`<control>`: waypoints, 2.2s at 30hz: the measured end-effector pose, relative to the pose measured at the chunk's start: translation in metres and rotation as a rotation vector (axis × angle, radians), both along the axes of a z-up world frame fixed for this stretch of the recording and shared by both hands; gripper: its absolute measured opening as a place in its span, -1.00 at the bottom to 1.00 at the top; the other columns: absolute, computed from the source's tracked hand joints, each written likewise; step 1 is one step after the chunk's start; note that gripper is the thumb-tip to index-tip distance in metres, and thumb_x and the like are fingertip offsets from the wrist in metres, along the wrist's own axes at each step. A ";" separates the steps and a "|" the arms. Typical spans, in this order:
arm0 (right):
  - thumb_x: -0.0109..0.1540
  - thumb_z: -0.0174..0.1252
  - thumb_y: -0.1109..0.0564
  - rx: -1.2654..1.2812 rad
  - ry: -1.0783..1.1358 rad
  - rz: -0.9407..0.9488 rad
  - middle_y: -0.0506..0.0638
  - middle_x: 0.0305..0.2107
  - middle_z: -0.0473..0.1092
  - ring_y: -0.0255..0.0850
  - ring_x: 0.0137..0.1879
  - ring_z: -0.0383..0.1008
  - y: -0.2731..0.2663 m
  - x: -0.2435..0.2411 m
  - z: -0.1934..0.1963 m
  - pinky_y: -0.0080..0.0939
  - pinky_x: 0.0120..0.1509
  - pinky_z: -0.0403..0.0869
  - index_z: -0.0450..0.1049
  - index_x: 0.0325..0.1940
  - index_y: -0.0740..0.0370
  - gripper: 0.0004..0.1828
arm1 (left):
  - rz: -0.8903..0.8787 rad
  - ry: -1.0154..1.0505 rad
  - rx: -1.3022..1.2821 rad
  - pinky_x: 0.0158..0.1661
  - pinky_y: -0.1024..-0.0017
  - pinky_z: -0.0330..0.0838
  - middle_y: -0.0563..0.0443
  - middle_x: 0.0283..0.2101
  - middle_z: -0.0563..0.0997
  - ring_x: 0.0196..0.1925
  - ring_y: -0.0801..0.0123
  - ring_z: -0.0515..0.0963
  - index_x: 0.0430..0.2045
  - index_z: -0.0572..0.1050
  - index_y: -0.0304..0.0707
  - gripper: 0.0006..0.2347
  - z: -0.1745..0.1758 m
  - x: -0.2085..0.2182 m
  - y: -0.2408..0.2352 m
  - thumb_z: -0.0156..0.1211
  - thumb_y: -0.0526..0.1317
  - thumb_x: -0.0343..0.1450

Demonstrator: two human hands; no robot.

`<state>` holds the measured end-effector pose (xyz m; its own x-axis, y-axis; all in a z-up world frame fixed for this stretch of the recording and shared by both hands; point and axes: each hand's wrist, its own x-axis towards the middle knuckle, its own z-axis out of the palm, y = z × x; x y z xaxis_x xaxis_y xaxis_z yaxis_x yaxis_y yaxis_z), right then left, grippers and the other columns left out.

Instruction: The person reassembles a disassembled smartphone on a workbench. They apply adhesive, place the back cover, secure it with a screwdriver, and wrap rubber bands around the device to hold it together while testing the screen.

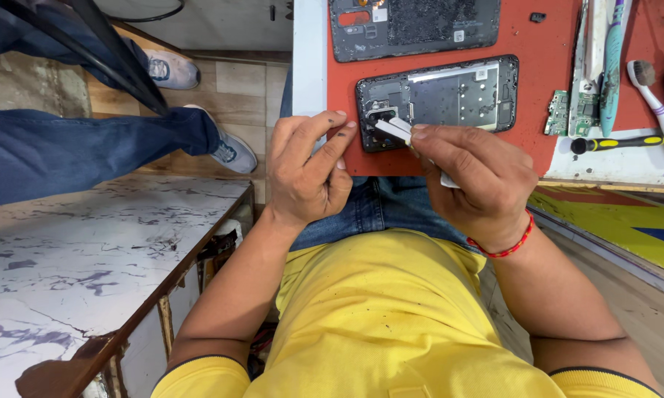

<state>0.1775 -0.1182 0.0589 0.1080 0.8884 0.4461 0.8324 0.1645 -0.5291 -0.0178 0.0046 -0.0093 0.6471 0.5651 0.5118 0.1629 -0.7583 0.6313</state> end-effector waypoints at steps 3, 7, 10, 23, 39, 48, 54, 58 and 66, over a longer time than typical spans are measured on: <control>0.24 0.34 0.49 0.012 0.001 -0.004 0.12 -0.11 0.55 -0.04 -0.01 0.65 0.000 0.000 0.000 -0.23 -0.03 0.60 0.54 -0.01 0.31 -0.70 | 0.009 -0.002 -0.003 0.01 0.23 0.45 -0.12 0.04 0.58 -0.04 0.11 0.52 -0.08 0.63 -0.40 -0.68 0.001 0.000 -0.001 0.14 -0.33 0.30; 0.24 0.34 0.48 -0.011 -0.009 0.007 0.10 -0.11 0.56 -0.06 -0.02 0.64 0.001 0.000 0.003 -0.23 -0.04 0.59 0.53 -0.01 0.30 -0.71 | 0.003 0.009 -0.001 0.02 0.23 0.45 -0.12 0.04 0.58 -0.03 0.10 0.52 -0.07 0.62 -0.40 -0.68 0.004 0.000 0.000 0.15 -0.34 0.30; 0.22 0.33 0.49 -0.034 0.002 0.015 0.10 -0.12 0.56 -0.06 -0.03 0.64 -0.002 0.000 0.007 -0.22 -0.06 0.58 0.53 -0.02 0.29 -0.70 | 0.003 0.004 0.000 0.01 0.23 0.45 -0.13 0.04 0.58 -0.04 0.11 0.53 -0.07 0.62 -0.40 -0.68 0.004 0.000 0.000 0.15 -0.34 0.30; 0.20 0.37 0.46 -0.044 -0.005 0.028 0.10 -0.15 0.56 -0.05 -0.03 0.65 -0.016 -0.001 0.007 -0.18 -0.04 0.59 0.55 -0.03 0.27 -0.69 | 0.007 0.001 -0.004 0.01 0.26 0.46 -0.13 0.03 0.58 -0.04 0.13 0.52 -0.08 0.63 -0.39 -0.67 0.000 0.001 -0.001 0.14 -0.37 0.27; 0.15 0.35 0.49 -0.047 0.031 0.030 0.13 -0.17 0.55 -0.05 -0.05 0.64 -0.028 -0.001 0.006 -0.17 -0.07 0.59 0.55 -0.05 0.30 -0.67 | 0.005 -0.001 -0.004 0.00 0.23 0.46 -0.13 0.02 0.58 -0.05 0.09 0.52 -0.08 0.62 -0.38 -0.70 0.003 0.002 -0.001 0.15 -0.34 0.31; 0.15 0.34 0.50 -0.045 0.007 -0.040 0.12 -0.15 0.56 -0.06 -0.05 0.65 -0.038 0.002 0.002 -0.18 -0.08 0.58 0.56 -0.05 0.28 -0.66 | 0.009 0.007 -0.001 -0.01 0.23 0.46 -0.14 0.01 0.58 -0.06 0.09 0.52 -0.09 0.62 -0.39 -0.70 0.003 0.003 -0.002 0.15 -0.34 0.32; 0.16 0.35 0.51 -0.032 0.029 -0.068 0.14 -0.14 0.56 -0.06 -0.04 0.65 -0.044 0.004 -0.001 -0.20 -0.06 0.59 0.55 -0.05 0.30 -0.66 | 0.014 0.017 0.000 0.00 0.25 0.47 -0.12 0.01 0.58 -0.06 0.11 0.52 -0.08 0.63 -0.37 -0.72 0.004 0.003 -0.003 0.14 -0.36 0.34; 0.18 0.35 0.51 -0.022 0.022 -0.105 0.12 -0.14 0.57 -0.06 -0.02 0.66 -0.049 0.006 -0.003 -0.24 -0.09 0.59 0.55 -0.04 0.29 -0.67 | 0.002 0.024 -0.005 0.01 0.24 0.46 -0.12 0.02 0.57 -0.04 0.11 0.52 -0.06 0.62 -0.37 -0.72 0.004 0.002 -0.002 0.14 -0.35 0.36; 0.21 0.37 0.50 -0.008 0.005 -0.169 0.13 -0.14 0.57 -0.06 -0.03 0.66 -0.058 0.008 -0.007 -0.25 -0.09 0.58 0.54 -0.03 0.30 -0.69 | 0.007 0.019 0.011 0.03 0.22 0.45 -0.12 0.02 0.57 -0.04 0.10 0.53 -0.06 0.62 -0.36 -0.74 0.003 0.003 -0.002 0.14 -0.33 0.39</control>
